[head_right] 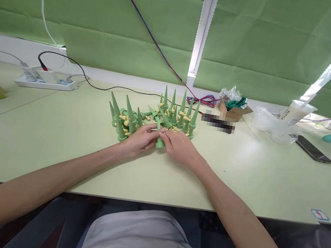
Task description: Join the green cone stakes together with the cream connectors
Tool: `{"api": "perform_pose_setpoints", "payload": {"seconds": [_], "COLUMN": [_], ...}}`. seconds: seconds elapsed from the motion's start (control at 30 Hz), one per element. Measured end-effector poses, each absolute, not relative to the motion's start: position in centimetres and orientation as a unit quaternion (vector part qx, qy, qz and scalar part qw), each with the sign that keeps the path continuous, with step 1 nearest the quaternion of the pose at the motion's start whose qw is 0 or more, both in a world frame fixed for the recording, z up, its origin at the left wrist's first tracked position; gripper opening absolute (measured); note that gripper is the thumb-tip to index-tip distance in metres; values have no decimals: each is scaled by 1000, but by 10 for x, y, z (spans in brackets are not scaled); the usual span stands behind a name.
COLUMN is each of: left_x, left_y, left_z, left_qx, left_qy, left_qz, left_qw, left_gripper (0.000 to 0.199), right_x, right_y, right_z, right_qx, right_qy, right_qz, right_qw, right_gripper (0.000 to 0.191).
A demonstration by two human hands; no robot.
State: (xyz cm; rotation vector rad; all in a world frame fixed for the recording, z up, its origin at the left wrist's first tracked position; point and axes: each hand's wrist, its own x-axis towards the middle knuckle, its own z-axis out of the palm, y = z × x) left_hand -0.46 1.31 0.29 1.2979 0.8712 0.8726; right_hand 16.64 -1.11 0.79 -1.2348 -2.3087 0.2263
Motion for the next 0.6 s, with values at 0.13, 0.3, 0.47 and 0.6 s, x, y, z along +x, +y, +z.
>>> {"api": "perform_pose_setpoints", "payload": {"seconds": [0.13, 0.3, 0.47, 0.6], "left_x": [-5, -5, -5, -4], "left_y": [13, 12, 11, 10], "left_z": [4, 7, 8, 8], "left_qx": [563, 545, 540, 548], "left_qy": [378, 390, 394, 391], "left_qz": [376, 370, 366, 368], "left_qw": [632, 643, 647, 641], "left_gripper": [35, 31, 32, 33], "right_x": [167, 170, 169, 167], "right_y": [-11, -9, -10, -10], "right_z": [8, 7, 7, 5], "right_qx": [-443, -427, -437, -447], "right_qy": [-852, -858, -854, -848], "right_qz": [93, 93, 93, 92], "right_qw": [262, 269, 267, 269], "right_gripper": [35, 33, 33, 37]}}
